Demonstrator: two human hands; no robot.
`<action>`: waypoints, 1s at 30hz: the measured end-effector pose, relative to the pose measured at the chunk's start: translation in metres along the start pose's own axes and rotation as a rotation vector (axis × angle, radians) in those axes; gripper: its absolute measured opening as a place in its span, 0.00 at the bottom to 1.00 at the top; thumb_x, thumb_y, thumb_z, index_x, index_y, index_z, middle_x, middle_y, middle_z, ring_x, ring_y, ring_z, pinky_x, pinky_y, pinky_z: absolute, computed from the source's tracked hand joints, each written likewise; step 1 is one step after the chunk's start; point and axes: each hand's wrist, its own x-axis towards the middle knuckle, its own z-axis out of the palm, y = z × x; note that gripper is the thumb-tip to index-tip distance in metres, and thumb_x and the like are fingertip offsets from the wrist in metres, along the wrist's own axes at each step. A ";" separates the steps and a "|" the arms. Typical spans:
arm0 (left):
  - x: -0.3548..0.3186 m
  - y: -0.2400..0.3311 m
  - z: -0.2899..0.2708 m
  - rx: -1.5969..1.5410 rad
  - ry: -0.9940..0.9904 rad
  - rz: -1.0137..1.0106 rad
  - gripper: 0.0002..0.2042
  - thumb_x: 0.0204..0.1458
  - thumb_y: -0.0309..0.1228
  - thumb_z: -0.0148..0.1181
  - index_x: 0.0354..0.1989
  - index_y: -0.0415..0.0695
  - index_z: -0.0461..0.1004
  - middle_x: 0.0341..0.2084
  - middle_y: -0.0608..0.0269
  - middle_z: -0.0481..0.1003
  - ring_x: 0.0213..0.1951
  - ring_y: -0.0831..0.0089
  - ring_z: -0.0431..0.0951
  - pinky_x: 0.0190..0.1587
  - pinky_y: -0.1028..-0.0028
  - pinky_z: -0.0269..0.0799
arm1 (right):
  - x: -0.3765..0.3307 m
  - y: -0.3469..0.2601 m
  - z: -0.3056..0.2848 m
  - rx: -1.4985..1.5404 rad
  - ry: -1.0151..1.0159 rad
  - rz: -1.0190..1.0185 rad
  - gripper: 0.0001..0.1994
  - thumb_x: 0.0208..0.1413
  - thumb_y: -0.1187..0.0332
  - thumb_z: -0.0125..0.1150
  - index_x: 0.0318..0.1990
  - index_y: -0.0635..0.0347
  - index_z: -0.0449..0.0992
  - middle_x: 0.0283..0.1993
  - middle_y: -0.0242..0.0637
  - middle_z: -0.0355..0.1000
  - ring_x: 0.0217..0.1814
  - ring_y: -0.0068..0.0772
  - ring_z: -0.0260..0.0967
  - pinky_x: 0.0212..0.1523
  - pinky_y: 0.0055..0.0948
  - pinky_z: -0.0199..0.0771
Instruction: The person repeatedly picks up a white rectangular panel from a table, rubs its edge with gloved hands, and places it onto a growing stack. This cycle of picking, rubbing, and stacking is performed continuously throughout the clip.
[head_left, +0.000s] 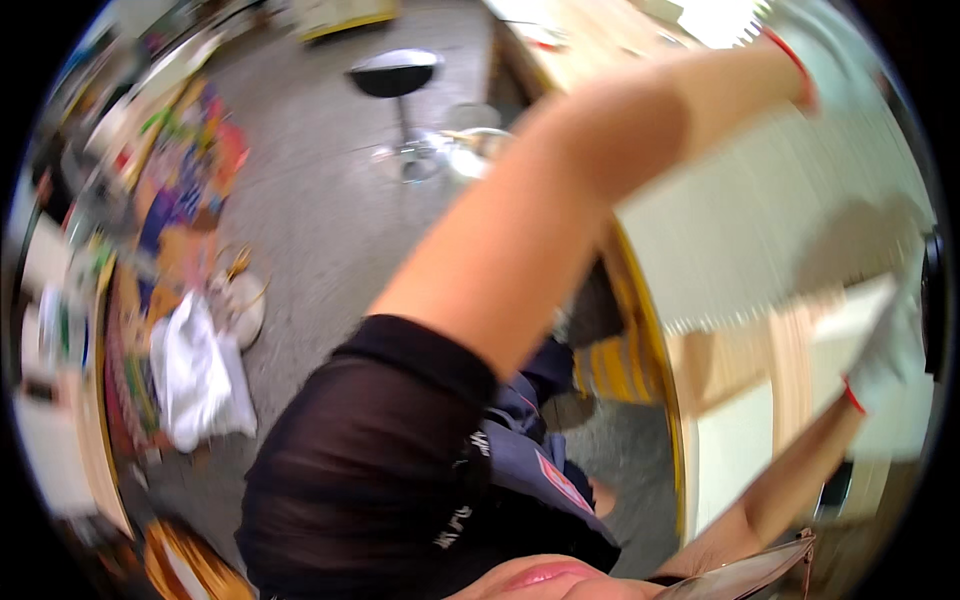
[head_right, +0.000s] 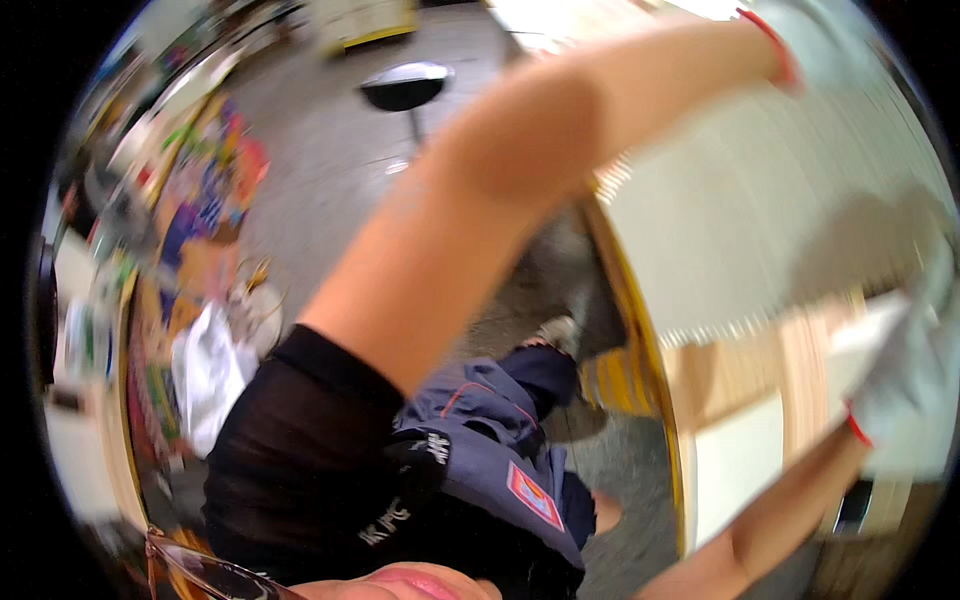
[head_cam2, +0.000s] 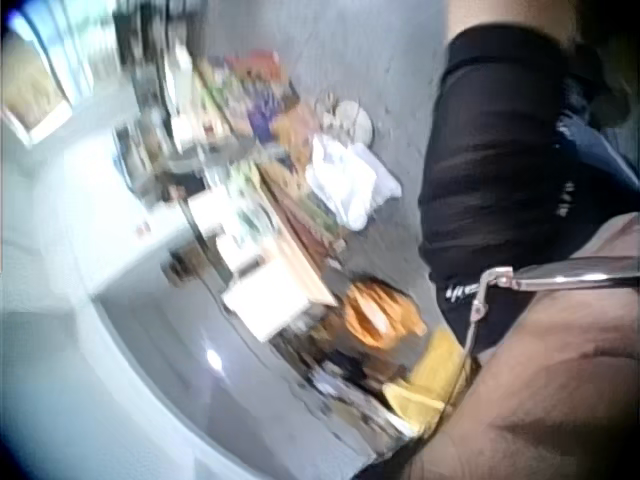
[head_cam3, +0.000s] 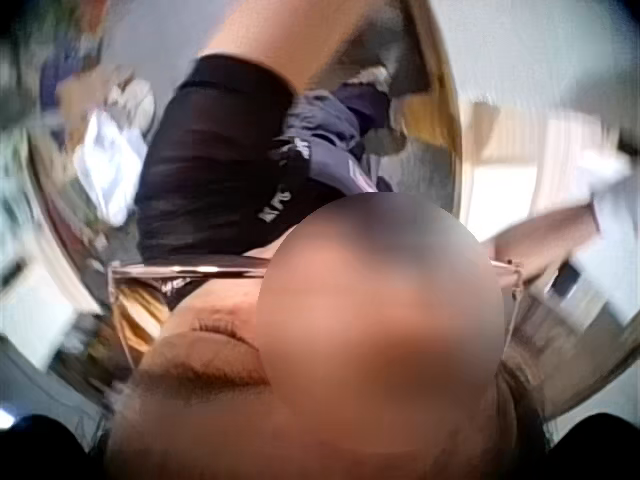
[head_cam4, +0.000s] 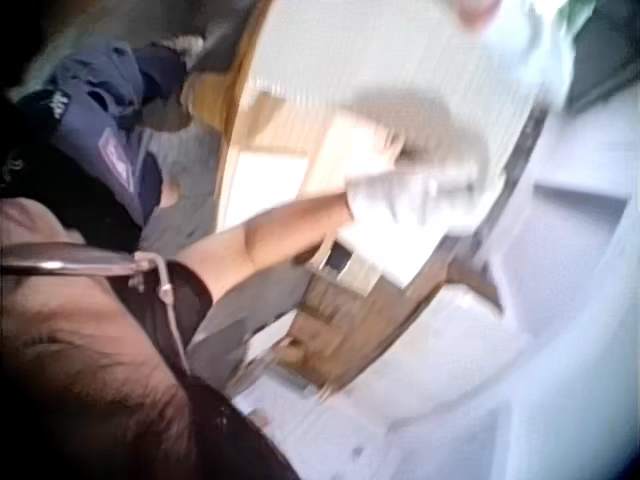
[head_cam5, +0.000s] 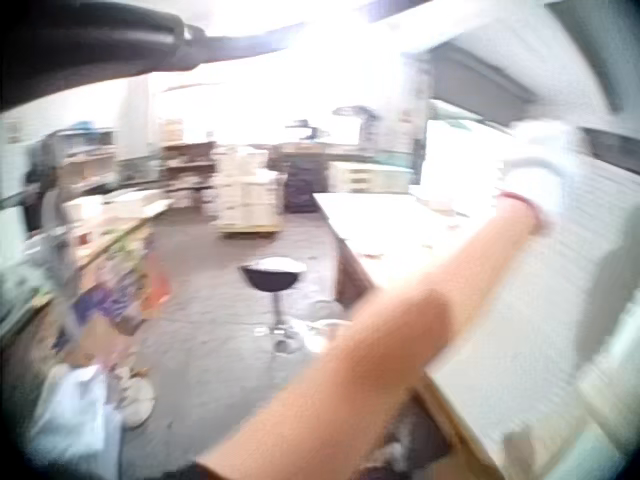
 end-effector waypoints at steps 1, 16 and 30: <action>-0.002 -0.006 -0.016 0.072 0.006 0.032 0.14 0.58 0.38 0.50 0.38 0.45 0.79 0.34 0.48 0.80 0.40 0.48 0.80 0.45 0.54 0.74 | -0.019 0.051 0.014 0.200 -0.033 -0.262 0.18 0.67 0.65 0.53 0.60 0.63 0.70 0.57 0.43 0.72 0.57 0.39 0.72 0.56 0.39 0.75; -0.100 0.170 -0.043 -0.645 0.292 0.365 0.14 0.65 0.36 0.50 0.52 0.41 0.71 0.57 0.45 0.70 0.59 0.53 0.71 0.62 0.57 0.66 | -0.274 0.328 -0.265 -0.550 -0.161 0.359 0.15 0.62 0.63 0.59 0.54 0.53 0.77 0.51 0.41 0.76 0.52 0.41 0.76 0.52 0.34 0.74; -0.282 0.482 0.033 -0.918 -0.785 0.785 0.26 0.50 0.39 0.65 0.59 0.50 0.72 0.60 0.53 0.67 0.60 0.51 0.67 0.62 0.58 0.64 | -0.354 0.317 -0.301 -0.394 -0.177 0.984 0.27 0.62 0.40 0.50 0.48 0.55 0.78 0.43 0.49 0.79 0.47 0.51 0.77 0.48 0.43 0.73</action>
